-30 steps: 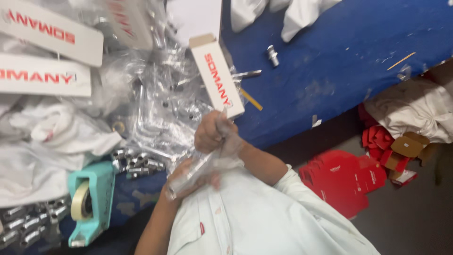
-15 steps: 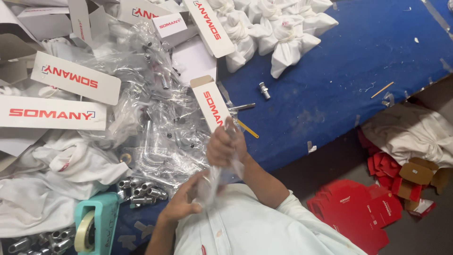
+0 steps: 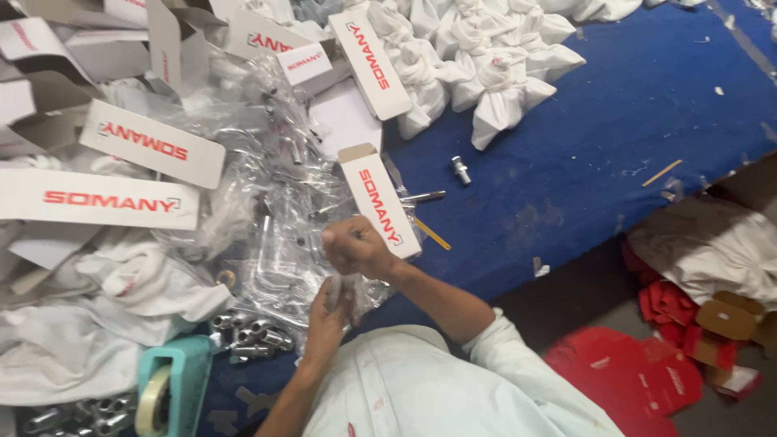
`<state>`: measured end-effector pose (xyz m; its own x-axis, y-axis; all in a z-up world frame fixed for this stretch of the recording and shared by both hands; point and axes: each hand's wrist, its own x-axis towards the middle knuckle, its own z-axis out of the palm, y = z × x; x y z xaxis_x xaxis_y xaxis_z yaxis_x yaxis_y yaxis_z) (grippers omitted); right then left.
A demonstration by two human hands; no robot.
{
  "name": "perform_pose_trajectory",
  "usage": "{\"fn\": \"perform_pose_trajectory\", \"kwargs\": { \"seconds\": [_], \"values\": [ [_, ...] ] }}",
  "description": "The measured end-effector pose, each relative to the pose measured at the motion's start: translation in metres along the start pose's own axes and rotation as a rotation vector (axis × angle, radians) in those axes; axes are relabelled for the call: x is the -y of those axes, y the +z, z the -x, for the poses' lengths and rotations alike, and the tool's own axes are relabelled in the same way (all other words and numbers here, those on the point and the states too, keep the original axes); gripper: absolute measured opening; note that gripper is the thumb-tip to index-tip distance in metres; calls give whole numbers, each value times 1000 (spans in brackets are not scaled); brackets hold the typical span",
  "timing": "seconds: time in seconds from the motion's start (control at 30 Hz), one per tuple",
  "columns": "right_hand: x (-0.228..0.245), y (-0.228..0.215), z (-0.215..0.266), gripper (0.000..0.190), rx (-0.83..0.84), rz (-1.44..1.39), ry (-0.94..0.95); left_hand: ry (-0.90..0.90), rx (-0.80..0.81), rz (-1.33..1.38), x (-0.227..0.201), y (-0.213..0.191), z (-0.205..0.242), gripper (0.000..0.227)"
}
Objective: The person repeatedly picks up small metal hardware pieces, places them into small white boxes, and then puts the boxes into larger cardboard boxes. The person also handles plastic bags and uses a tape dispenser.
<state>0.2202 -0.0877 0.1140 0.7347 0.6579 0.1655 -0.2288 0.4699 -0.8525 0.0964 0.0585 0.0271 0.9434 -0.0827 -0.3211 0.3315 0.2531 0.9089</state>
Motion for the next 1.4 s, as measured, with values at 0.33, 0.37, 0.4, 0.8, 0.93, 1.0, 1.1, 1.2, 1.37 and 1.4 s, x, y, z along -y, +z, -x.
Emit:
{"fn": "perform_pose_trajectory", "kwargs": {
  "seconds": [0.33, 0.37, 0.4, 0.8, 0.93, 1.0, 1.1, 1.2, 1.37, 1.4],
  "values": [
    [-10, -2, -2, 51, 388, -792, -268, -318, 1052, 1055, -23, 10, 14, 29],
    [-11, -5, -5, 50, 360, -843, -254, -186, 862, 658, -25, 11, 11, 28],
    [-14, -8, -7, 50, 330, -897, -241, -59, 653, 269, -26, 11, 8, 27],
    [5, 39, -2, 51, 770, -1018, 17, -113, 1490, 332, -96, 23, -8, 26],
    [15, 55, -9, 52, 1002, -1072, 222, -345, 1724, 900, -77, 54, -24, 24],
    [20, 40, -11, 52, 942, -957, 211, -349, 1655, 768, -66, 39, -18, 23],
    [18, 3, 0, 53, 727, -759, 234, -249, 1152, 306, -44, 5, 0, 22],
    [7, -27, 14, 48, 277, -258, 279, -248, 459, -96, -11, 14, -1, 21],
    [-35, -24, 42, 38, -590, 29, -145, -174, 52, 6, 35, 43, -18, 35],
    [-37, -19, 54, 34, -744, 40, -264, -40, -18, -171, 38, 46, -20, 40]
  ]
}}
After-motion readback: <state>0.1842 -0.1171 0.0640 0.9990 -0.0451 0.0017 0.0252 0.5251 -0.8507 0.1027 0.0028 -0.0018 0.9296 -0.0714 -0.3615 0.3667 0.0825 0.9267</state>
